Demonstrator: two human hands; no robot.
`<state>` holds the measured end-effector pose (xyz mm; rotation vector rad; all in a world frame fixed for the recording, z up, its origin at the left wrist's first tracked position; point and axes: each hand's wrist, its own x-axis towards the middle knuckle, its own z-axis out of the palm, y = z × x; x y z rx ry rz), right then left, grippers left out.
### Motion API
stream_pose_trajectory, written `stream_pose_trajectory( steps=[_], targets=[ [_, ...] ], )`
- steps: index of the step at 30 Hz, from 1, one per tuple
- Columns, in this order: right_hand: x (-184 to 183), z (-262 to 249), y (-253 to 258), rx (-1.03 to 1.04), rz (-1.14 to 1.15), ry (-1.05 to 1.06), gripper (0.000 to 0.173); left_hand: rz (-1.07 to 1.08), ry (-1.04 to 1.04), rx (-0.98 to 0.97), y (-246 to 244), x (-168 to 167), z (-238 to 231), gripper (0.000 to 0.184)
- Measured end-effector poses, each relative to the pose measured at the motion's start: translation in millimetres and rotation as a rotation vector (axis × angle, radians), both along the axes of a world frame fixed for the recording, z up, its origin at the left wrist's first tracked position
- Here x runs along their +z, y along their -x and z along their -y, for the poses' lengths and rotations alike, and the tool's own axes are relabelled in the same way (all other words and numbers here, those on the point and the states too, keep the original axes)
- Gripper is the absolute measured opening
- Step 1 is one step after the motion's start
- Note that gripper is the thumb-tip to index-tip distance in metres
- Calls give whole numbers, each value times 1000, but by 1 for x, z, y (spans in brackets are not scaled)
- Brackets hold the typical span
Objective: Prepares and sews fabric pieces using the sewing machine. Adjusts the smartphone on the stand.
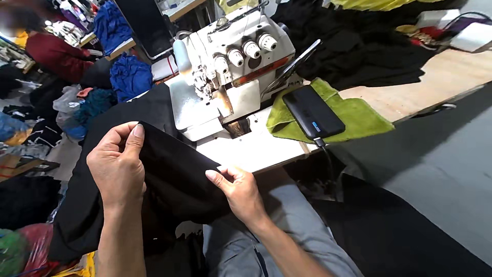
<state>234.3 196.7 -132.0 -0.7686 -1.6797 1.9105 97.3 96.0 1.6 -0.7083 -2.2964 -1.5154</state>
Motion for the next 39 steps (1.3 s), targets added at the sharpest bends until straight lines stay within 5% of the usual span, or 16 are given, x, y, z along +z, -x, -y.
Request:
stream_pose_trajectory(
  steps=[11,22,27,29,32,35,39],
  targets=[
    [-2,2,4,-55,-141,122,9,42,-35,7,8,-1,6,7],
    [-7,-1,7,-52,-186,200,35,88,3,1,12,-5,3,6],
    [-8,2,6,-164,-174,91,26,134,30,-1,12,-9,-4,6],
    [-12,8,0,-222,-74,-53,33,155,33,-4,14,-10,-6,7],
    [-13,19,-14,-167,74,-195,21,160,39,-19,15,-10,-7,7],
    [-1,11,-15,195,161,163,32,154,47,-51,6,-6,-8,7],
    [0,0,10,227,-209,784,32,98,61,-162,-3,-3,-5,8]
  ],
)
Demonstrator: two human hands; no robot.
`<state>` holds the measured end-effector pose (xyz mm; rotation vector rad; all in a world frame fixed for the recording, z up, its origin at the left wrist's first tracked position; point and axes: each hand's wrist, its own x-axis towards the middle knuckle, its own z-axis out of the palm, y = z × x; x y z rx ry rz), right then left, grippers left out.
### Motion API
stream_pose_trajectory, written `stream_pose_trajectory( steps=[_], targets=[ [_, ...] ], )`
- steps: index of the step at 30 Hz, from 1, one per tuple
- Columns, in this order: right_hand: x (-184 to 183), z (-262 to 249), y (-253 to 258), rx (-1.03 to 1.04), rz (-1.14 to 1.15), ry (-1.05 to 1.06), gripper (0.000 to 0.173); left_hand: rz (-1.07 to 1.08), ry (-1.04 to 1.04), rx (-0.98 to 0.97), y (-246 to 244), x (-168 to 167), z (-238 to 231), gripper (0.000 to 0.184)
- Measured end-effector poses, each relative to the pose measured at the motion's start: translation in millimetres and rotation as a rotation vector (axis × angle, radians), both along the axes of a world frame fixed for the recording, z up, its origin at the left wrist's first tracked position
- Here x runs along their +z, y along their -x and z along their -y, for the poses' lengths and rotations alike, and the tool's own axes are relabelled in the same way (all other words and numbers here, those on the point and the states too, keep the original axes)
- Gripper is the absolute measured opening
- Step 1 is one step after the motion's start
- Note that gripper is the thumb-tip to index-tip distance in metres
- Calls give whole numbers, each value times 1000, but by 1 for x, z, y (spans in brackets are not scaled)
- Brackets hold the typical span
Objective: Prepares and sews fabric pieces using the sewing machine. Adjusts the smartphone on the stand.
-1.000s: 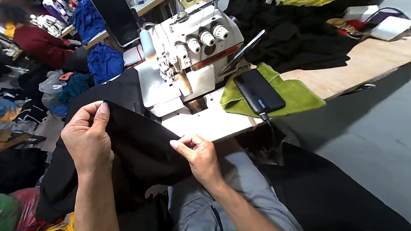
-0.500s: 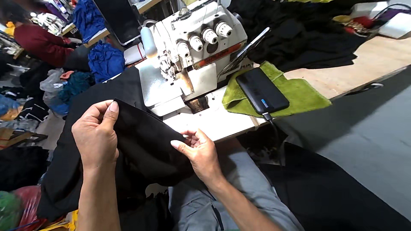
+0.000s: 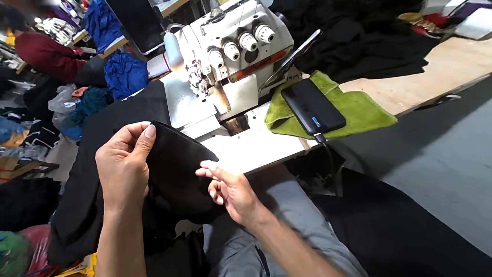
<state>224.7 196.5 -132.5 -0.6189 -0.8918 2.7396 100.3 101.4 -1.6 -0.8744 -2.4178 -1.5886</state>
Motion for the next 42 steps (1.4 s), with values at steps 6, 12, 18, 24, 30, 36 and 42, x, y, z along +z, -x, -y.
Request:
stream_pose_trajectory(
  steps=[6,12,18,24,30,36,42],
  targets=[
    [12,2,8,-74,209,-14,15,0,-31,23,3,-2,9,9],
    [23,2,4,82,205,145,22,-14,-49,1,0,-1,10,9],
    [16,3,12,-31,26,264,17,-13,-71,2,3,1,13,10],
    [10,14,8,-204,164,-59,14,-61,-79,52,6,-4,14,9],
    [4,18,3,-302,298,-401,20,-125,-99,66,6,-6,13,9],
    [8,14,-2,-214,268,-431,19,-149,-118,81,9,-2,14,10],
    [12,18,-5,-386,131,-360,19,-121,-148,145,14,1,19,10]
  ],
)
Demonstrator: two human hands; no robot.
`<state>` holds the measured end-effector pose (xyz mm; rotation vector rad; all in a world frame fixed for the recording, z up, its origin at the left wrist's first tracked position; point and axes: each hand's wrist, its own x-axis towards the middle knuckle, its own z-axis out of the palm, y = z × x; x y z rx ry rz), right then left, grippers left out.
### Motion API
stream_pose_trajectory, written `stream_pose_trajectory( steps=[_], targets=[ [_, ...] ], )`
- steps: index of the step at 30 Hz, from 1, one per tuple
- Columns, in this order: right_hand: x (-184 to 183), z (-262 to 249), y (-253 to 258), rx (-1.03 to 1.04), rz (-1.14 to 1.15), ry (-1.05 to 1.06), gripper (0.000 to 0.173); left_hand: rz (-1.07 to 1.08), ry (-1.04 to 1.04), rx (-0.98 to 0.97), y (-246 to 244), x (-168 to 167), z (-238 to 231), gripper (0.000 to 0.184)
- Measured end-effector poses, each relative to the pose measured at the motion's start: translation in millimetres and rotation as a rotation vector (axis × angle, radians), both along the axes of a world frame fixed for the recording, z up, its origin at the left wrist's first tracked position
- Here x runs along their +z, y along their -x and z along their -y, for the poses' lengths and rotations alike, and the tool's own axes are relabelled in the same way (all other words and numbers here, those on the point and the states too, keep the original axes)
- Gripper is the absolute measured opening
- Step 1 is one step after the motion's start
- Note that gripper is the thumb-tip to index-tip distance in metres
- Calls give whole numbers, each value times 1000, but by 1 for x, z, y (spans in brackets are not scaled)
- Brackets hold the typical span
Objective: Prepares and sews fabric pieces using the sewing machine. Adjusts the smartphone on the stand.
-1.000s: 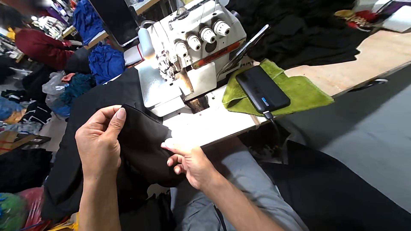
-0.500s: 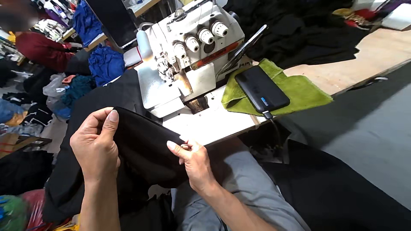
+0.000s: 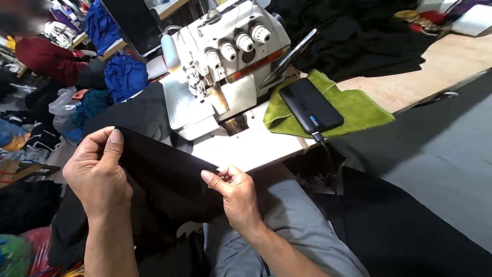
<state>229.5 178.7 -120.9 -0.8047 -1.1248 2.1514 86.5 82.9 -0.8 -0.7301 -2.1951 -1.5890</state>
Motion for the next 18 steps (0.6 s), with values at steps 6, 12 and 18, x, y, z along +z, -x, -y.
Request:
stream_pose_trajectory(
  steps=[6,12,18],
  targets=[
    [2,1,-1,-18,-77,80,18,24,-33,46,-1,1,0,8],
    [4,-3,-3,-76,-150,178,23,-29,-24,-45,0,9,-4,10],
    [7,-29,-14,142,-6,221,20,-243,437,-51,26,-1,-49,20]
  ],
)
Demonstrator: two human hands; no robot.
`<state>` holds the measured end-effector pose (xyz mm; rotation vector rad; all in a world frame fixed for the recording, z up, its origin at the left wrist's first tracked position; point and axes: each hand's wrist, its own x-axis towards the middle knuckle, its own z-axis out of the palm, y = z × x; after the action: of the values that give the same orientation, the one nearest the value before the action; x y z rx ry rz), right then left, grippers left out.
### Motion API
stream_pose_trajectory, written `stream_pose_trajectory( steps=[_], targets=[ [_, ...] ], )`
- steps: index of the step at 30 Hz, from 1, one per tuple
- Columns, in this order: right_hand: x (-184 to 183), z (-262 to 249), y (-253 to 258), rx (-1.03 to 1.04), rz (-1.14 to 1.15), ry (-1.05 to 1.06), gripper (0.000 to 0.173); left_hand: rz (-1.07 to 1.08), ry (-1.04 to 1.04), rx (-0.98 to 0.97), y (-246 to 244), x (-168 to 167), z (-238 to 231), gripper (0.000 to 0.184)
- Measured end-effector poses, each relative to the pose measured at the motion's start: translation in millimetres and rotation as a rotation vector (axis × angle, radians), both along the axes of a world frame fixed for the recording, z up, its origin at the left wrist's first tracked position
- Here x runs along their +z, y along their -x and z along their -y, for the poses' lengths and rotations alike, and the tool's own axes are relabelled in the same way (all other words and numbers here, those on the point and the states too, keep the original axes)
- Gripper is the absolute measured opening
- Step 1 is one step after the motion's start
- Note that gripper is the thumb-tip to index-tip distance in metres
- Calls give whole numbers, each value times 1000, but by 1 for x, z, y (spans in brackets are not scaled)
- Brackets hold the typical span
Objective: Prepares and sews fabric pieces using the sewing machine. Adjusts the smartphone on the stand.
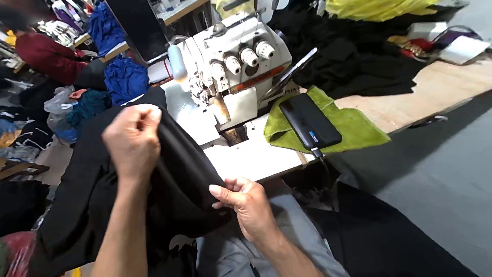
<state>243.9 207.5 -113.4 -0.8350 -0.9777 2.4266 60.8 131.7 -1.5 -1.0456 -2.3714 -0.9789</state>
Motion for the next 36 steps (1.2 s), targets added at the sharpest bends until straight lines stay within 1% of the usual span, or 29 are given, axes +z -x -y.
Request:
stream_pose_trajectory(
  steps=[2,4,5,6,7,10,13,14,16,17,18,21,25,29,33,36],
  targets=[
    [-7,-9,-2,55,75,-27,12,30,127,16,11,-24,-21,21],
    [-11,-13,-3,50,116,-59,11,54,130,27,22,-48,-34,16],
    [-12,-15,-3,45,127,-76,12,49,98,51,25,-56,-39,12],
    [-13,-16,-3,45,134,-94,13,12,59,74,26,-62,-42,11],
    [-14,-16,-3,46,140,-114,14,-54,49,88,26,-66,-44,15],
    [-15,-16,-4,60,114,-166,15,-283,153,80,18,-68,-46,20],
    [-18,-17,-14,80,88,-182,10,-402,196,45,-3,-77,-47,22],
    [-19,-18,-18,83,80,-184,9,-395,209,44,-15,-81,-47,25],
    [-20,-21,-27,83,75,-176,9,-314,245,49,-35,-90,-48,39],
    [-21,-21,-30,77,74,-166,9,-275,241,35,-40,-95,-49,45],
    [-20,-22,-32,70,71,-155,9,-246,218,15,-42,-97,-49,47],
    [-14,-24,-30,60,50,-122,9,-191,144,-22,-39,-94,-47,44],
    [-7,-27,-20,19,30,-85,8,-136,135,-69,-29,-85,-47,37],
    [-6,-27,-11,14,-11,-40,10,-175,143,-101,-15,-82,-50,32],
    [-4,-23,-12,15,-44,6,12,-138,160,-135,-9,-81,-49,35],
    [0,-19,-16,47,-71,25,11,-97,222,-194,-27,-71,-27,45]
  ],
)
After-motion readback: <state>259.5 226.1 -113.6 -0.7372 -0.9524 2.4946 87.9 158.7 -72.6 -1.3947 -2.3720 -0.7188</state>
